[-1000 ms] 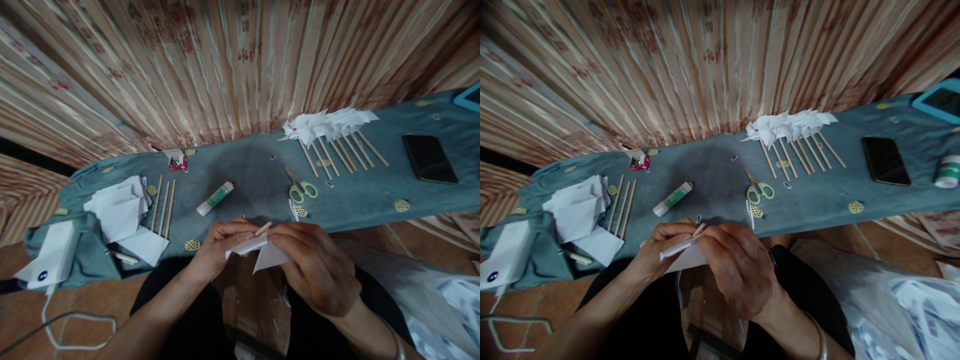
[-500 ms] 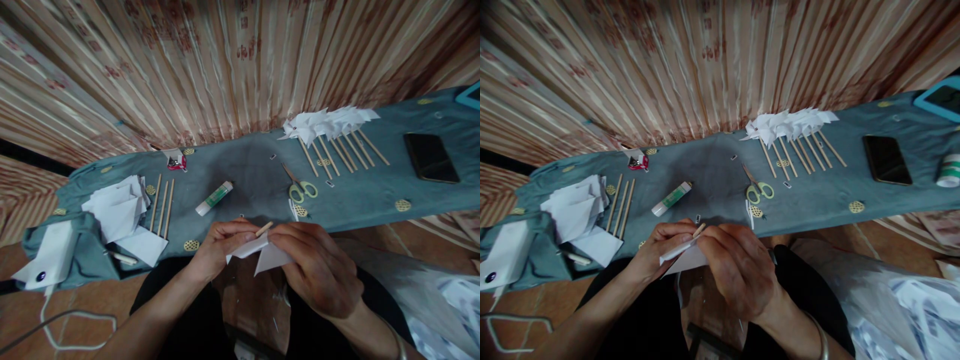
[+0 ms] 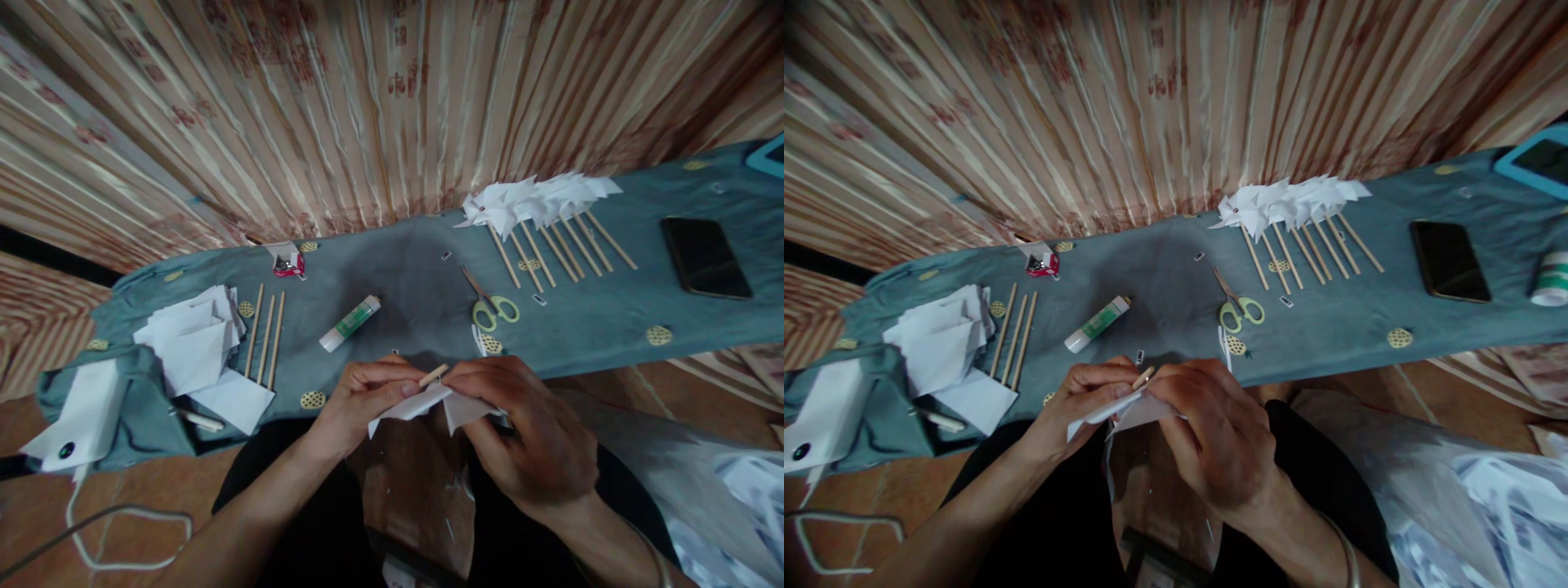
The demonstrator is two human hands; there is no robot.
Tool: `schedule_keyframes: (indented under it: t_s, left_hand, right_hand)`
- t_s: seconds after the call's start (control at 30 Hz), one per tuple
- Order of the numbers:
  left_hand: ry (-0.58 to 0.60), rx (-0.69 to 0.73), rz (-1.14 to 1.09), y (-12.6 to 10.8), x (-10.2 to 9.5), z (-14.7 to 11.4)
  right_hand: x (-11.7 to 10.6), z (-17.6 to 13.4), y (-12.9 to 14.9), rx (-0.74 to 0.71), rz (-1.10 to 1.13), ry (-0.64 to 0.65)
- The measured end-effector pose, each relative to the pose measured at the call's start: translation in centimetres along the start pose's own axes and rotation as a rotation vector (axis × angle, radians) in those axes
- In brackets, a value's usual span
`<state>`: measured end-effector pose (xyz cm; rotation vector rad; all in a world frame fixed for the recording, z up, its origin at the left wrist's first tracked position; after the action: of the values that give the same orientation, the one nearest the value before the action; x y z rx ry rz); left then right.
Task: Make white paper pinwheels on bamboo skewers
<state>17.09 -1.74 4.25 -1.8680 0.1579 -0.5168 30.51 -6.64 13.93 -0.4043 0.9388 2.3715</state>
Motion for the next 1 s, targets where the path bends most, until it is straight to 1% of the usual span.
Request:
schedule_keyframes:
  t_s: [0.1, 0.43, 0.63, 0.83, 1.0]
  left_hand:
    - [0.015, 0.009, 0.001, 0.02, -0.03, 0.0]
    - [0.031, 0.017, -0.004, -0.08, 0.17, 0.2]
    - [0.024, 0.008, -0.007, 0.0, 0.13, 0.25]
    - [0.046, 0.011, -0.021, 0.0, 0.29, 0.2]
    - [0.033, 0.007, -0.004, 0.01, 0.26, 0.09]
  right_hand:
    - [0.0, 0.02, 0.0, 0.007, 0.009, 0.001]
    - [-0.11, 0.1, 0.28, -0.057, -0.003, 0.011]
    - [-0.12, -0.05, 0.1, -0.049, 0.004, 0.002]
    - [-0.23, 0.03, 0.19, -0.052, 0.008, -0.001]
    - [-0.27, -0.05, 0.26, -0.05, 0.004, 0.017]
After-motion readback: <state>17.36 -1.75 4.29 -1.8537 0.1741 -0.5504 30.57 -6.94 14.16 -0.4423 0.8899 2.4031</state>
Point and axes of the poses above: each hand's wrist, its own z-axis towards the middle knuckle, its own x-axis out of the palm, y = z × x, the point moved 8 cm from there along z, towards the middle knuckle, and after that the axes turned 2 degrees about -y, right-handed, at the moved point
